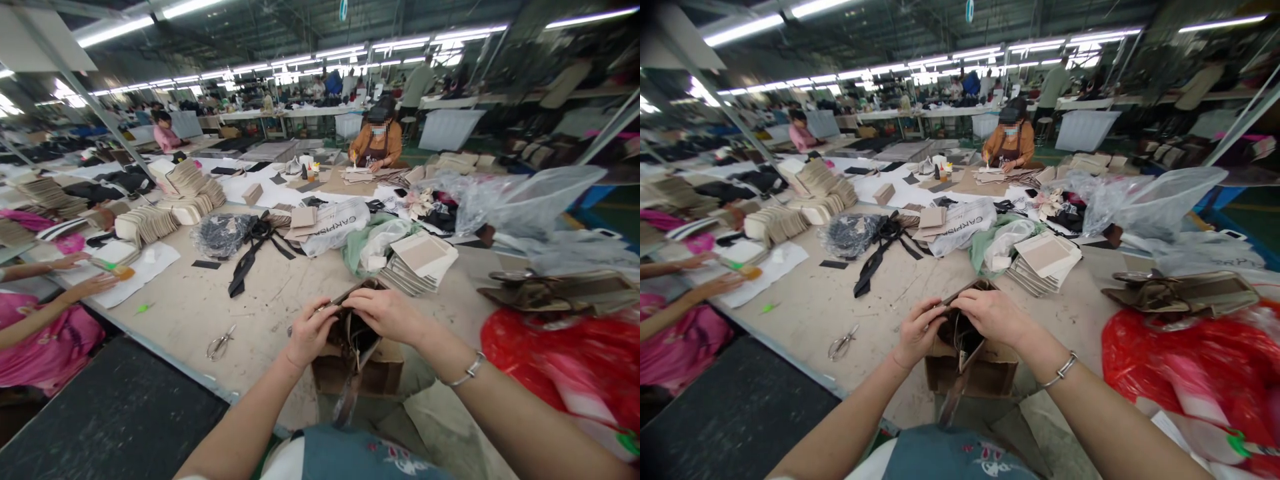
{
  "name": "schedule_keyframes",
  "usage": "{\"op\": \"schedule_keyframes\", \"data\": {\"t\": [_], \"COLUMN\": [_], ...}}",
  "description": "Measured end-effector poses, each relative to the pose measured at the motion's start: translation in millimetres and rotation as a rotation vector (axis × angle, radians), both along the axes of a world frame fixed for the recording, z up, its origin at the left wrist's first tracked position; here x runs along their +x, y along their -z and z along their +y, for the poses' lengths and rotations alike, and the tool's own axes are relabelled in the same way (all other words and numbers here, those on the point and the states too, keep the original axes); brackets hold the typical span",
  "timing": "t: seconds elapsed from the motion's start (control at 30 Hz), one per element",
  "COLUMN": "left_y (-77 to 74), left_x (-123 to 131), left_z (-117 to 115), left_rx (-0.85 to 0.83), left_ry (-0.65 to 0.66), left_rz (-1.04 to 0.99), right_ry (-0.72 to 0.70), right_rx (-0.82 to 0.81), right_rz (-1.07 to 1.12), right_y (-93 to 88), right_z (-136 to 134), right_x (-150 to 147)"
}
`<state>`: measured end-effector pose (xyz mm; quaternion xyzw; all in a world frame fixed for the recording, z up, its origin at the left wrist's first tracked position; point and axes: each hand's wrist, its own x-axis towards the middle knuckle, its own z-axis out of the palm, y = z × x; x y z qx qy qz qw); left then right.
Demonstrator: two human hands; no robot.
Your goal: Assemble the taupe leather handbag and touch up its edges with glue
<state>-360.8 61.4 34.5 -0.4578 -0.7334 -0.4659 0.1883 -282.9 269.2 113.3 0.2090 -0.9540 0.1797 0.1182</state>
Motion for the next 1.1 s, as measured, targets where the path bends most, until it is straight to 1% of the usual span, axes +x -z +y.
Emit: {"op": "schedule_keyframes", "data": {"t": [0.23, 0.4, 0.7, 0.87, 0.97, 1.1], "left_y": [-4.2, -5.9, -6.1, -8.8, -8.9, -8.0], "left_x": [4.3, 7.3, 8.3, 8.6, 7.8, 6.3], "left_z": [2.1, 3.5, 5.3, 6.2, 6.7, 6.5], "left_rx": [-0.024, -0.031, -0.047, -0.059, -0.062, -0.078], "left_ry": [-0.02, -0.008, 0.007, 0.03, 0.041, 0.037], "left_rz": [-0.037, -0.074, -0.127, -0.137, -0.145, -0.148], "right_ry": [-0.002, 0.022, 0.037, 0.09, 0.11, 0.092], "right_rx": [-0.039, -0.012, 0.063, 0.051, 0.041, 0.071], "right_rz": [-0.016, -0.019, -0.07, -0.121, -0.134, -0.135], "right_y": [-0.4, -5.0, -6.7, -8.5, -7.8, -4.6], "right_z": [0.4, -3.7, -6.2, -8.9, -9.8, -9.3], "right_x": [1.5, 0.0, -1.8, -2.5, -4.1, -7.1]}}
